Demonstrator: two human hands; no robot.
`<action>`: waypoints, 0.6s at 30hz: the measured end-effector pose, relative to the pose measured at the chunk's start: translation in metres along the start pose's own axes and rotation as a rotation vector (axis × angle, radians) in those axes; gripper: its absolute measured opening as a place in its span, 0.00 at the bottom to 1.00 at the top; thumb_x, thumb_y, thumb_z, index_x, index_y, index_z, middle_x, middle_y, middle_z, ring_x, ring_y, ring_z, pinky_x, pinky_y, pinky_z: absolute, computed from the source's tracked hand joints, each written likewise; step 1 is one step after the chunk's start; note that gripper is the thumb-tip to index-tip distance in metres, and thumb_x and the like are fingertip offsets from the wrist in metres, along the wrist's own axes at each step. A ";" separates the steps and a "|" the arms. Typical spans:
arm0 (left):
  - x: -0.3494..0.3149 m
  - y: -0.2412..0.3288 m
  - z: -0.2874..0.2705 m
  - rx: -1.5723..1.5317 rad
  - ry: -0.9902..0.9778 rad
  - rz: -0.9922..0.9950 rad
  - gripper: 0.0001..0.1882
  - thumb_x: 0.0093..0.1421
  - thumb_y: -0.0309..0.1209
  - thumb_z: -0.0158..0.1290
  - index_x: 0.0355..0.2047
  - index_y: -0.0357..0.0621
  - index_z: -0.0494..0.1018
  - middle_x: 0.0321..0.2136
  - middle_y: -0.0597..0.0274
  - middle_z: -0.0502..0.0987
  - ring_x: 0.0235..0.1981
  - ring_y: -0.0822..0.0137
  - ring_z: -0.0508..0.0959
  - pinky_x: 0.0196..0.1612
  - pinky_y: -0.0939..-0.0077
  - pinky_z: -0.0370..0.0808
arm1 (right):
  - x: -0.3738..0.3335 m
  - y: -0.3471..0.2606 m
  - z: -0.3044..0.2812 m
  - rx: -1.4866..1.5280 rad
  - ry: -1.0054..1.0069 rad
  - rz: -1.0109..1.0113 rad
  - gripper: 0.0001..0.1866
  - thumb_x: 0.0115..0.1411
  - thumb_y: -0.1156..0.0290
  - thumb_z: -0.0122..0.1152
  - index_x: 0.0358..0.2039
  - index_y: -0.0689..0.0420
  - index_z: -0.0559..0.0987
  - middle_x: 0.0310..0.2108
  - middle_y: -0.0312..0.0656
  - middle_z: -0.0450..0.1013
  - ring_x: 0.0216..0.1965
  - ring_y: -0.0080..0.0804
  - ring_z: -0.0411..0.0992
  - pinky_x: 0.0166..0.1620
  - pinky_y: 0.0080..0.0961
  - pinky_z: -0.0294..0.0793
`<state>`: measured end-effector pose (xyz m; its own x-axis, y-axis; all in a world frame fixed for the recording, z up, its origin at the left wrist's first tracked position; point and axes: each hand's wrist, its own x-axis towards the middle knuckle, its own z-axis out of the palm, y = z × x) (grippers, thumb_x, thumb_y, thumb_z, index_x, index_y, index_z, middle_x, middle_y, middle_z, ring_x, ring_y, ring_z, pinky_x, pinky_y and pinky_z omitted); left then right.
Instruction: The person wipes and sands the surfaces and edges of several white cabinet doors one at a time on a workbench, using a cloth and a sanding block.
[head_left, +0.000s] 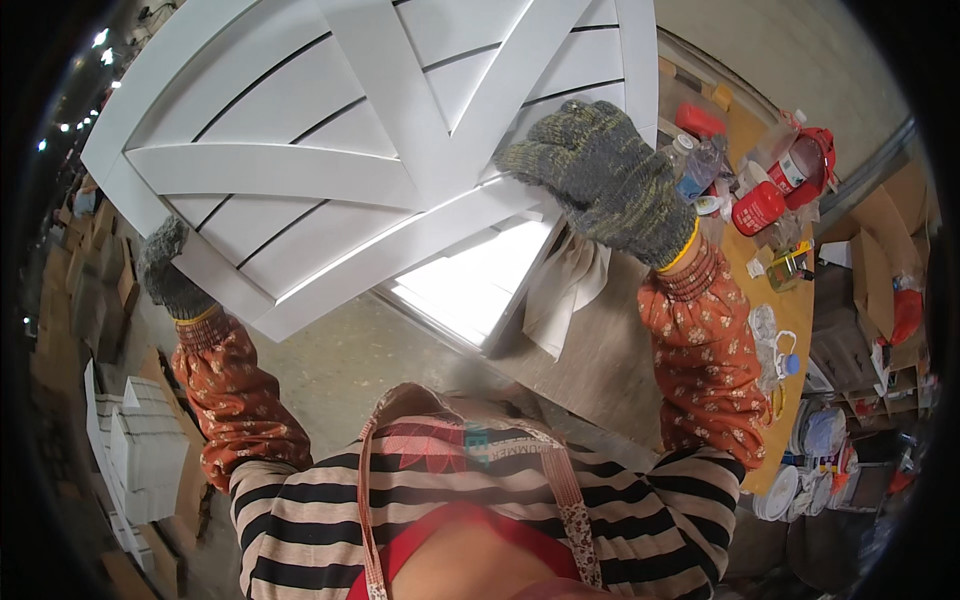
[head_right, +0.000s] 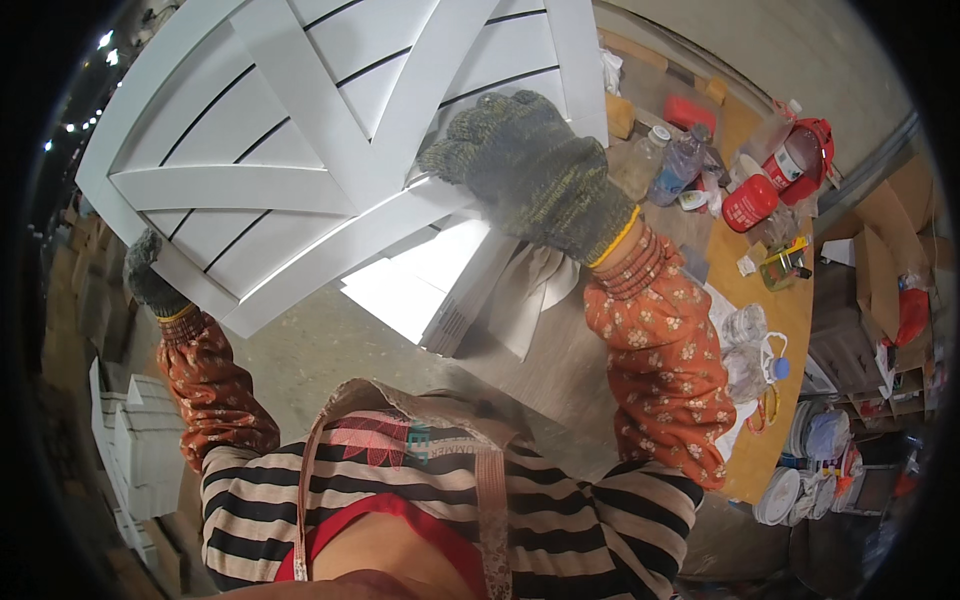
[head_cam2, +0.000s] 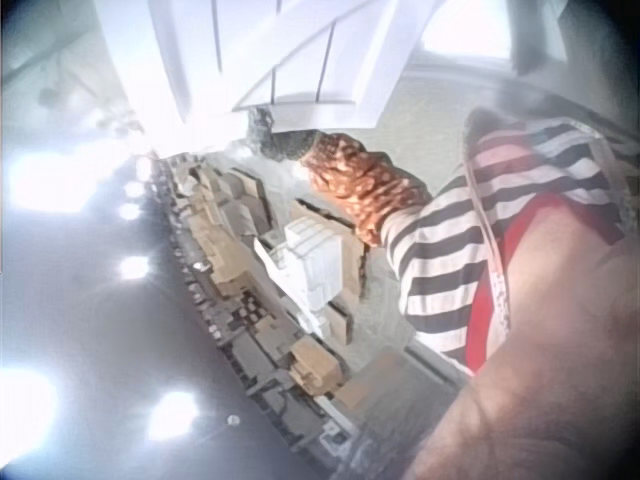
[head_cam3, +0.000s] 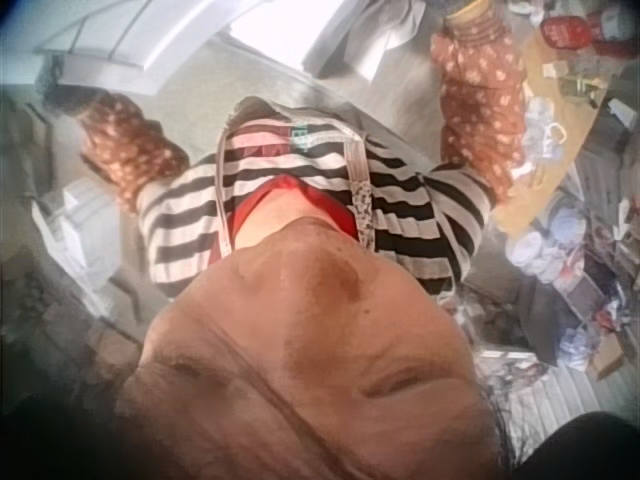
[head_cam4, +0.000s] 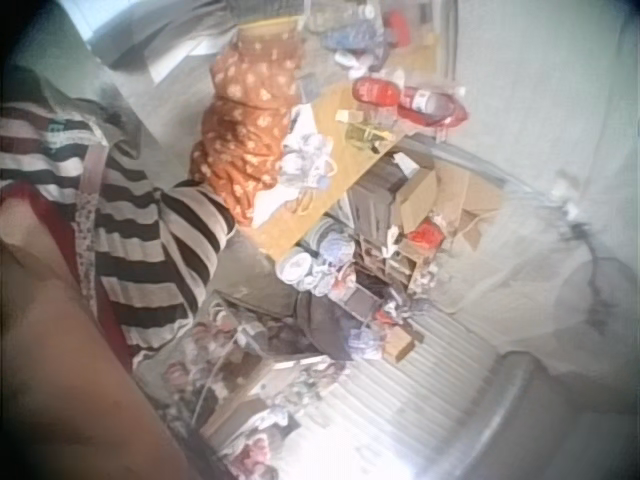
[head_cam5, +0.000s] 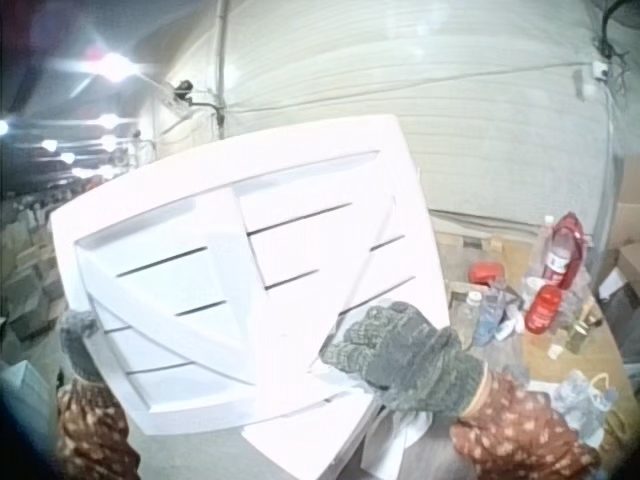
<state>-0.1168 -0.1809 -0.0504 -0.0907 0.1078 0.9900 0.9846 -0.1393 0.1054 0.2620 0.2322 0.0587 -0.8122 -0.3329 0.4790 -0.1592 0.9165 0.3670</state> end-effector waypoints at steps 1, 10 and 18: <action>-0.002 0.001 0.004 -0.013 -0.007 -0.008 0.08 0.60 0.28 0.49 0.36 0.36 0.74 0.39 0.50 0.78 0.43 0.56 0.78 0.48 0.62 0.75 | -0.002 0.001 0.004 -0.033 0.014 -0.006 0.22 0.55 0.58 0.58 0.51 0.45 0.75 0.49 0.41 0.72 0.51 0.41 0.69 0.56 0.45 0.63; 0.000 0.006 0.015 -0.084 0.007 -0.057 0.10 0.61 0.30 0.47 0.35 0.36 0.74 0.39 0.49 0.78 0.44 0.55 0.78 0.49 0.61 0.74 | 0.005 -0.005 -0.002 -0.057 -0.083 -0.007 0.21 0.56 0.58 0.57 0.51 0.46 0.75 0.47 0.40 0.72 0.48 0.39 0.70 0.52 0.43 0.66; 0.004 0.012 0.016 -0.144 0.000 -0.086 0.12 0.61 0.31 0.45 0.34 0.35 0.74 0.39 0.48 0.78 0.44 0.54 0.78 0.50 0.60 0.74 | 0.006 0.002 -0.011 0.195 -0.022 0.006 0.19 0.54 0.69 0.57 0.48 0.48 0.78 0.45 0.44 0.74 0.49 0.44 0.70 0.57 0.40 0.65</action>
<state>-0.1026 -0.1664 -0.0467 -0.1737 0.1256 0.9768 0.9418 -0.2688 0.2021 0.2632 0.2298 0.0707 -0.8252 -0.3247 0.4623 -0.2585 0.9447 0.2021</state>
